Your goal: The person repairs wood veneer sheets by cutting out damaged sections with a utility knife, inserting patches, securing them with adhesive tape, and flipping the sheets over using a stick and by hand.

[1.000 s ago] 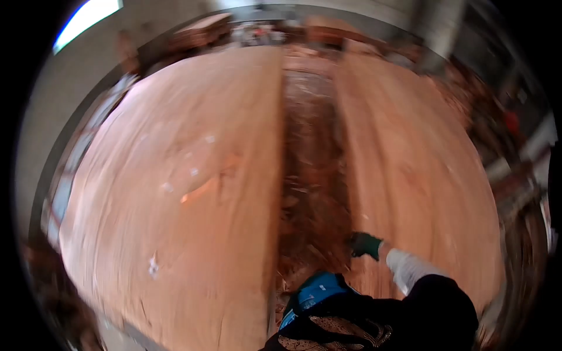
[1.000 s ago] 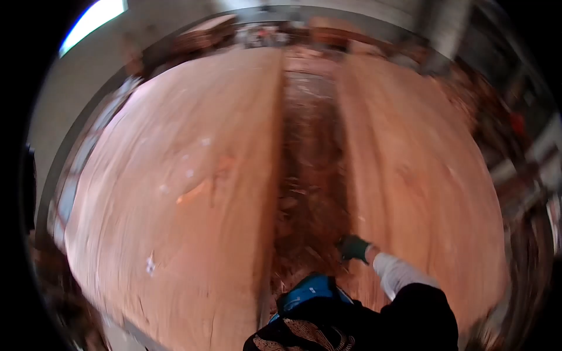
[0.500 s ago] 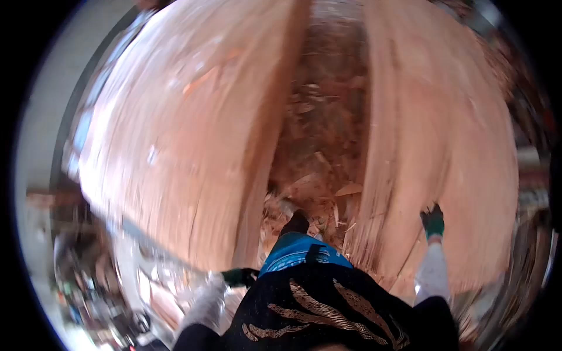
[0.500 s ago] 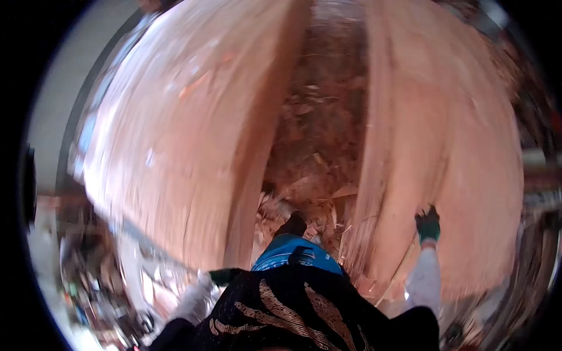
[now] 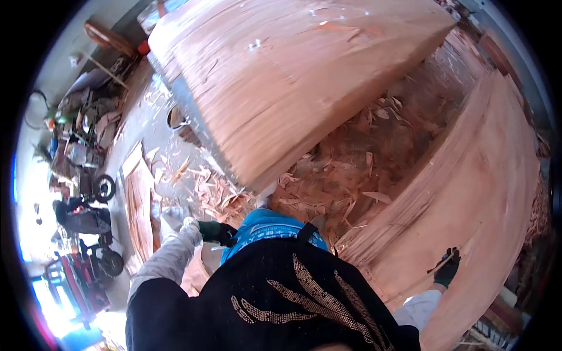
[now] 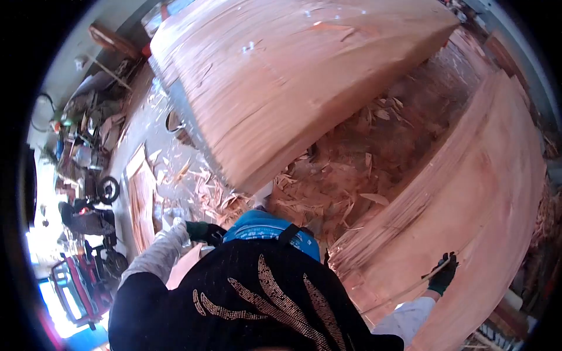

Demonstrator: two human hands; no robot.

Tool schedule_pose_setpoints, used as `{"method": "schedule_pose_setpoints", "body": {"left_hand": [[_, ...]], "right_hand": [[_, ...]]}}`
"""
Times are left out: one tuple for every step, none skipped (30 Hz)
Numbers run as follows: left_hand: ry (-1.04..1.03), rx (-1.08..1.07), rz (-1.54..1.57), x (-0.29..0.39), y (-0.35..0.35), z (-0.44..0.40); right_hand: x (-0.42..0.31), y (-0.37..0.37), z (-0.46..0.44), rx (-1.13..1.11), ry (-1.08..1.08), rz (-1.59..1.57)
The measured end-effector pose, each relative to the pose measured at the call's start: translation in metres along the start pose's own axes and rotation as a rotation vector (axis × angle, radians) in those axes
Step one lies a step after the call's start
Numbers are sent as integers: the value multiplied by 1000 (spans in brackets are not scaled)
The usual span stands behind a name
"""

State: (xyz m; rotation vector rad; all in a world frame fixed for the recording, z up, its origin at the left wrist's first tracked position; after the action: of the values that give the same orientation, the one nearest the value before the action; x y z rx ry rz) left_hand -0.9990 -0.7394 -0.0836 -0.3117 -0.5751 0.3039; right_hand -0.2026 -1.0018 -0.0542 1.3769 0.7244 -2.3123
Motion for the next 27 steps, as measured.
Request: {"method": "schedule_pose_setpoints", "body": {"left_hand": [[54, -5, -81, -3, 3, 5], [115, -13, -162, -9, 6, 14], [137, 16, -254, -4, 10, 22], [92, -11, -37, -46, 24, 13], [90, -26, -70, -65, 35, 13], [85, -45, -108, -74, 50, 12], [201, 15, -224, -22, 51, 44], [178, 61, -176, -27, 72, 52], [41, 91, -184, -19, 93, 61], [-95, 110, -190, -13, 118, 70], [-163, 94, -154, -15, 144, 78], [-231, 70, -115, -5, 163, 87], [-215, 140, -338, 6, 187, 101], [-358, 89, -152, -6, 217, 100], [-304, 168, -248, -9, 247, 107], [-339, 261, -435, 1, 266, 120], [-360, 372, -620, 10, 285, 134], [-263, 402, -462, 10, 300, 149], [-348, 441, -588, 21, 305, 161], [-424, 484, -712, 28, 308, 177], [-468, 378, -473, 32, 305, 193], [-588, 341, -494, 31, 306, 200], [-636, 280, -533, 27, 310, 199], [-690, 221, -570, 20, 304, 200], [-704, 168, -591, 7, 290, 201], [-728, 118, -619, -2, 276, 203], [-755, 65, -655, -7, 262, 204]], "right_hand": [[-14, -29, 8, -79, -18, 17], [-14, -56, 13, -153, -43, 32], [-18, -64, 13, -8, -13, 213], [-18, -75, 13, 62, 17, 252], [-15, -85, 16, 135, 45, 289], [-15, -95, 21, 214, 79, 328], [-12, -123, 34, 218, 141, 359], [2, -135, 41, 212, 197, 398], [14, -148, 47, 191, 241, 458], [26, -161, 57, 179, 282, 522], [41, -177, 69, 123, 345, 674], [50, -204, 89, 87, 337, 671], [59, -232, 110, 52, 329, 668], [72, -292, 144, 34, 256, 506], [85, -329, 162, 18, 237, 472], [96, -360, 174, -3, 219, 436], [107, -389, 185, -14, 219, 415], [117, -415, 194, -32, 218, 388], [122, -434, 205, -9, 192, 486], [126, -451, 216, -10, 183, 492], [135, -469, 227, -21, 161, 496], [147, -483, 236, -40, 130, 500], [155, -499, 245, -97, 172, 505], [169, -507, 256, -110, 132, 507], [178, -515, 264, -125, 101, 509], [185, -522, 270, -138, 84, 510], [193, -524, 275, -151, 53, 513]]}}
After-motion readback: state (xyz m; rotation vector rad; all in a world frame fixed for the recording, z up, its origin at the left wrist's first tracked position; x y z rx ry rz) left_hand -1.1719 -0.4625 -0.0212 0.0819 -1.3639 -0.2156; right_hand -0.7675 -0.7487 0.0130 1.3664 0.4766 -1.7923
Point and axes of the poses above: each hand's wrist, its own z-axis away from the middle knuckle, its own y-axis out of the back of the hand, x = y × z, the point moved 9 cm from there along -z, towards the middle knuckle, and after that the axes turned 14 degrees about -x, right-handed, at the moved point
